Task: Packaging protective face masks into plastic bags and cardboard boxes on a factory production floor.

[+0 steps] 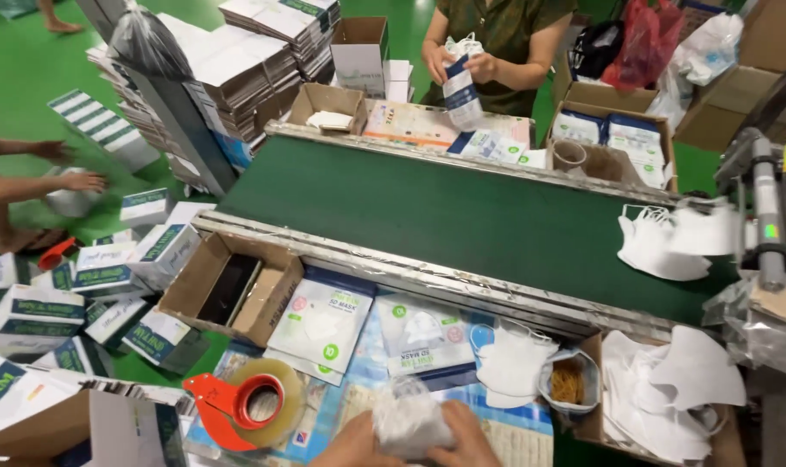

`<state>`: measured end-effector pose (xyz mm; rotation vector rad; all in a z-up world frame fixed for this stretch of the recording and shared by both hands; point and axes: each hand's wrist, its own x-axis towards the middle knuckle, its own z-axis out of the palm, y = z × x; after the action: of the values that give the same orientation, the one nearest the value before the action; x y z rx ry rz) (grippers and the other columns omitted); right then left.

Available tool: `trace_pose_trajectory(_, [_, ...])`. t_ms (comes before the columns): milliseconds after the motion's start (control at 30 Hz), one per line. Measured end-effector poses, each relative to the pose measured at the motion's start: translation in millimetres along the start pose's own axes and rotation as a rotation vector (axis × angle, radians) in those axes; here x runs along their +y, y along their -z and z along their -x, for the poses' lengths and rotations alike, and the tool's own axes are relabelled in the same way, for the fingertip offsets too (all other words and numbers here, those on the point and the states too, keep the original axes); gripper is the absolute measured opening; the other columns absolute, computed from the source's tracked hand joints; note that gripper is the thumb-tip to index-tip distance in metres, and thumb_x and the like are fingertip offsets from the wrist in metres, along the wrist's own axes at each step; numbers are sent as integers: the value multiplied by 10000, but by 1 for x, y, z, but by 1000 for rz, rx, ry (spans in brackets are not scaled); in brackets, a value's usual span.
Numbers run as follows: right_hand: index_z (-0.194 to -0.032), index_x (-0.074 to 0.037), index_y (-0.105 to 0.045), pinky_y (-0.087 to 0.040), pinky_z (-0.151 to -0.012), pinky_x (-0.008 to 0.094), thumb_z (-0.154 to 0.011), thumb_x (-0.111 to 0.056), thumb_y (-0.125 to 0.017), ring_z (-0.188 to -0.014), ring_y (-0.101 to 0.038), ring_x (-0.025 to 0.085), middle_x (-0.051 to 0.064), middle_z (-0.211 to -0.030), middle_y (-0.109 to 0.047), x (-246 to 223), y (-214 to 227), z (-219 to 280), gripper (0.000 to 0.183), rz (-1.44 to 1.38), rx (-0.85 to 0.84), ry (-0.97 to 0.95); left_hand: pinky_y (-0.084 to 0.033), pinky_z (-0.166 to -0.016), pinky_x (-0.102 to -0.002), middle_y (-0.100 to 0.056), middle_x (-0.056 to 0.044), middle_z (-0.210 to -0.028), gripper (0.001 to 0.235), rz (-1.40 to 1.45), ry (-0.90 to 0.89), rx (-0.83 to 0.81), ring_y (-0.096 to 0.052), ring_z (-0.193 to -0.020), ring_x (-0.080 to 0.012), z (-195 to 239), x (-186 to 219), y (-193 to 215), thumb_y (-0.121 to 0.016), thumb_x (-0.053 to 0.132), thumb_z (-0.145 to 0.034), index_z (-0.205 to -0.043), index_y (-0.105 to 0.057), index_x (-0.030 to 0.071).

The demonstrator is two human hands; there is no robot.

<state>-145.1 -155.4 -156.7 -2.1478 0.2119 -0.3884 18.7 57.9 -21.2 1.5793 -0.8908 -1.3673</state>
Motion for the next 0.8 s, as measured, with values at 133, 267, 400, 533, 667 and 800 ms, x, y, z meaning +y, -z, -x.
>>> trace_pose_trajectory(133, [-1195, 68, -623, -427, -977, 522, -558, -270, -934, -1148, -595, 457, 281, -1204, -638, 52, -36, -1, 785, 100, 47, 224, -483, -1028, -441, -705, -242, -1276, 566, -235, -311, 213, -645, -1212, -375, -18, 6, 3, -793, 201, -804, -1310, -646, -7])
trace_pose_trajectory(267, [-1137, -76, -711, -509, -940, 429, -789, -250, -821, -1061, -688, 326, 133, -1058, -723, 4, -13, 12, 404, 67, 105, 112, -460, -1020, -485, -676, -244, -1274, 557, -448, -561, 372, -605, -1207, -423, -23, -8, -6, -789, 224, -807, -1294, -635, 2])
trace_pose_trajectory(400, [-1143, -93, -671, -447, -935, 476, -775, -215, -757, -1112, -647, 372, 133, -1112, -722, -24, -21, 8, 397, 259, 116, 294, -444, -1015, -515, -657, -246, -1272, 551, -550, -677, 391, -578, -1204, -454, -20, -50, -24, -787, 238, -808, -1283, -628, 8])
trace_pose_trajectory(533, [-1328, -49, -636, -525, -978, 425, -852, -234, -768, -1143, -682, 317, 166, -1232, -728, -25, -21, 32, 527, -34, 1, -121, -472, -1029, -491, -678, -144, -1254, 398, -682, -659, 251, -618, -1173, -381, -17, -82, -27, -714, 193, -901, -1282, -667, 91])
trace_pose_trajectory(667, [-1379, -105, -629, -598, -901, 340, -849, -279, -774, -1032, -777, 219, 119, -1189, -784, -90, 6, 12, 576, -247, -231, -369, -484, -971, -486, -658, -164, -1274, 477, -745, -815, 143, -630, -1162, -386, -3, -30, -15, -667, 128, -829, -1297, -638, 40])
trace_pose_trajectory(800, [-1263, -94, -672, -618, -817, 334, -795, -273, -801, -922, -787, 205, 100, -1047, -798, -101, 8, -1, 517, -111, -197, -338, -486, -1020, -490, -659, -166, -1290, 410, -878, -919, 195, -622, -1191, -391, -25, -18, 11, -651, 135, -818, -1218, -625, 51])
